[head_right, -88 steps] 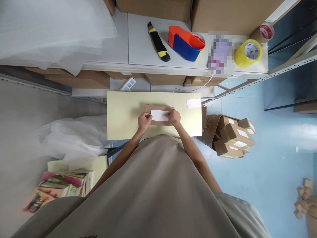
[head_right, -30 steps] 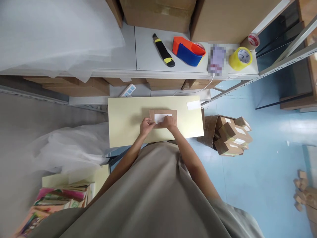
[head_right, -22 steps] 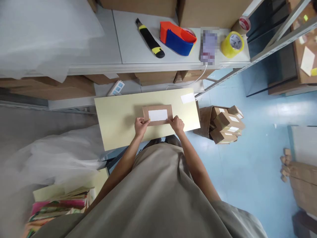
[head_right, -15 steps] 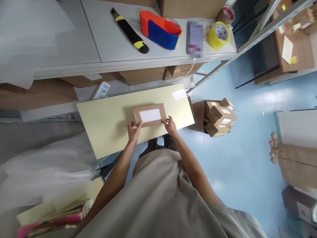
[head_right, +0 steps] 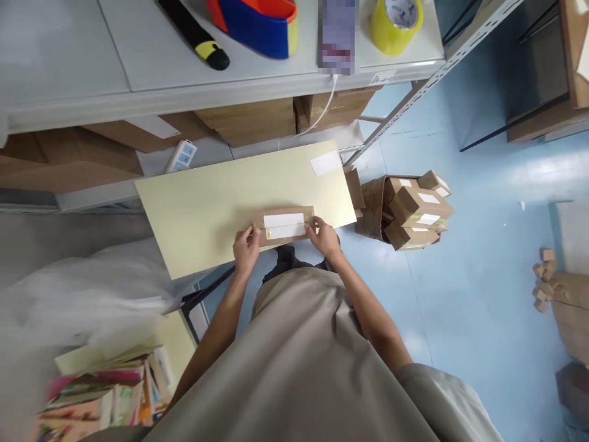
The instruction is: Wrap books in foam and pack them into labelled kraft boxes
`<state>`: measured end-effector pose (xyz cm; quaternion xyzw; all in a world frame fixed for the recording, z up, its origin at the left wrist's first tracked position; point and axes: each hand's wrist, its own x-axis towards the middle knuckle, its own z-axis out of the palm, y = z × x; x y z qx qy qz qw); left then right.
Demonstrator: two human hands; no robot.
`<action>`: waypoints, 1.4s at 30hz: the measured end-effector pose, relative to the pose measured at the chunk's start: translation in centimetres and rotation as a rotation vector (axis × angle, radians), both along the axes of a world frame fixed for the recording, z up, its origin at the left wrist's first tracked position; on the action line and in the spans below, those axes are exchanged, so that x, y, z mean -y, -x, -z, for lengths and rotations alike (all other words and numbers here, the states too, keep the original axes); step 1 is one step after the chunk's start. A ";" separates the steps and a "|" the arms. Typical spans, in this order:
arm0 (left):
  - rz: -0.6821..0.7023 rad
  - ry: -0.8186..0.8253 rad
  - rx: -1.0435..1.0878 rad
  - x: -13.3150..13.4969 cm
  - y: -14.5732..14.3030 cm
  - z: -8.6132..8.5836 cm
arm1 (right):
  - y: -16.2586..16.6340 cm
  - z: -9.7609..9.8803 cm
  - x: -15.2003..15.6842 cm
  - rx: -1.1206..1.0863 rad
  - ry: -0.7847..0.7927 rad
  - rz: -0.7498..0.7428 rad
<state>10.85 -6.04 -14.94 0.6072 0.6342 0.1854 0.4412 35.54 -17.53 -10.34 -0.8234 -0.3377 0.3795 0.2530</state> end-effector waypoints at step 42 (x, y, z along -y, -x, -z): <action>0.480 0.335 -0.018 22.8 -34.8 -3.3 | -32.3 -3.2 33.2 0.013 0.041 0.480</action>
